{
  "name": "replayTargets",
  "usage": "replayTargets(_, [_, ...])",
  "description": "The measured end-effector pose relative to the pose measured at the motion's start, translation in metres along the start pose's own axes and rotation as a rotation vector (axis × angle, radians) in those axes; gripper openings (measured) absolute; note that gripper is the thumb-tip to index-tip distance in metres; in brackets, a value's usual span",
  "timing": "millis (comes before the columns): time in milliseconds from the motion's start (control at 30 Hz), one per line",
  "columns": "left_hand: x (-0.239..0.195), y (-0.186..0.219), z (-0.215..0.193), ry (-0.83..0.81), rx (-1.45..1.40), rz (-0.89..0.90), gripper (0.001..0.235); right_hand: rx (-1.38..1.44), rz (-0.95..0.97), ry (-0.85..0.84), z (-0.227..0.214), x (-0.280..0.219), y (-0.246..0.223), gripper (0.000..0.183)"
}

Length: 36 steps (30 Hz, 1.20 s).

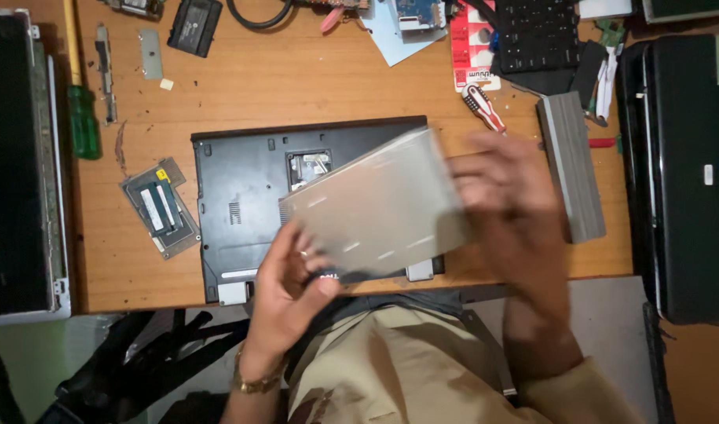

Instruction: The person removes the back cover of a Dell laptop using a screwdriver, then detaches and removes the hard drive and optical drive from the chassis. The removed components are placed on the workbench.

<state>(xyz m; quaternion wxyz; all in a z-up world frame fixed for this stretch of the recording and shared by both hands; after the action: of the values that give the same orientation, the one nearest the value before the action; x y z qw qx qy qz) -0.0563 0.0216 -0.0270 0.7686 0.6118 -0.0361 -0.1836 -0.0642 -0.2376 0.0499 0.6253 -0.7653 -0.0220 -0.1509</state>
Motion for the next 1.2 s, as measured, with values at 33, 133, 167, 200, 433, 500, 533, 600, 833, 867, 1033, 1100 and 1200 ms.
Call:
replayTargets(33, [-0.001,-0.008,-0.001,0.065,-0.144,-0.151,0.052,0.061,-0.004,-0.072,0.008,0.004,0.001,0.036])
replayTargets(133, [-0.007,-0.018,-0.01,0.222,-0.356,-0.228,0.043,0.131,0.011,-0.165,0.015,0.01,0.007,0.031])
replayTargets(167, [-0.009,-0.017,-0.016,0.273,-0.383,-0.182,0.042,0.087,0.026,-0.115,0.012,0.01,0.01,0.03])
replayTargets(200, [-0.013,-0.014,-0.023,0.362,-0.374,-0.136,0.043,0.043,0.043,-0.066,0.009,0.01,0.013,0.03])
replayTargets(433, [-0.022,0.018,-0.077,0.788,-0.318,0.149,0.053,-0.261,0.106,0.109,-0.033,0.006,0.053,0.025])
replayTargets(500, [-0.019,0.026,-0.096,0.819,-0.299,0.238,0.051,-0.539,-0.069,0.073,-0.047,0.005,0.055,0.02])
replayTargets(533, [-0.017,0.029,-0.107,0.827,-0.307,0.266,0.05,-0.608,-0.07,0.089,-0.051,0.006,0.06,0.021])
replayTargets(600, [-0.012,0.028,-0.124,0.85,-0.335,0.286,0.045,-0.76,-0.067,0.122,-0.06,0.006,0.065,0.025])
replayTargets(833, [-0.006,0.016,-0.163,0.771,-0.404,0.275,0.025,-1.012,-0.102,0.012,-0.06,0.004,0.076,0.032])
replayTargets(867, [-0.007,0.012,-0.164,0.744,-0.414,0.281,0.022,-1.008,-0.102,0.004,-0.06,0.005,0.078,0.036])
replayTargets(1033, [-0.018,0.017,-0.161,0.703,-0.259,0.219,0.023,-1.043,-0.087,-0.034,-0.059,0.01,0.09,0.026])
replayTargets(1100, [-0.023,0.023,-0.151,0.693,-0.193,0.218,0.035,-1.068,-0.113,-0.048,-0.061,0.006,0.092,0.01])
replayTargets(1200, [-0.029,0.027,-0.132,0.689,-0.097,0.237,0.053,-0.843,-0.197,0.085,-0.073,-0.006,0.093,0.01])
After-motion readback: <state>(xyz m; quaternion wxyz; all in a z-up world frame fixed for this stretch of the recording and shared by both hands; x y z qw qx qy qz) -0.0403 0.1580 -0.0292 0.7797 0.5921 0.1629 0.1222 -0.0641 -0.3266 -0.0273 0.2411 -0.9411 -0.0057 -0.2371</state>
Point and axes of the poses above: each hand's wrist, its own x-axis towards the middle knuckle, its own z-axis out of the palm, y = z × x, the point moved 2 cm from there along x, towards the middle knuckle, and after that the axes turned 8 degrees about -z, right-handed, at the moved point
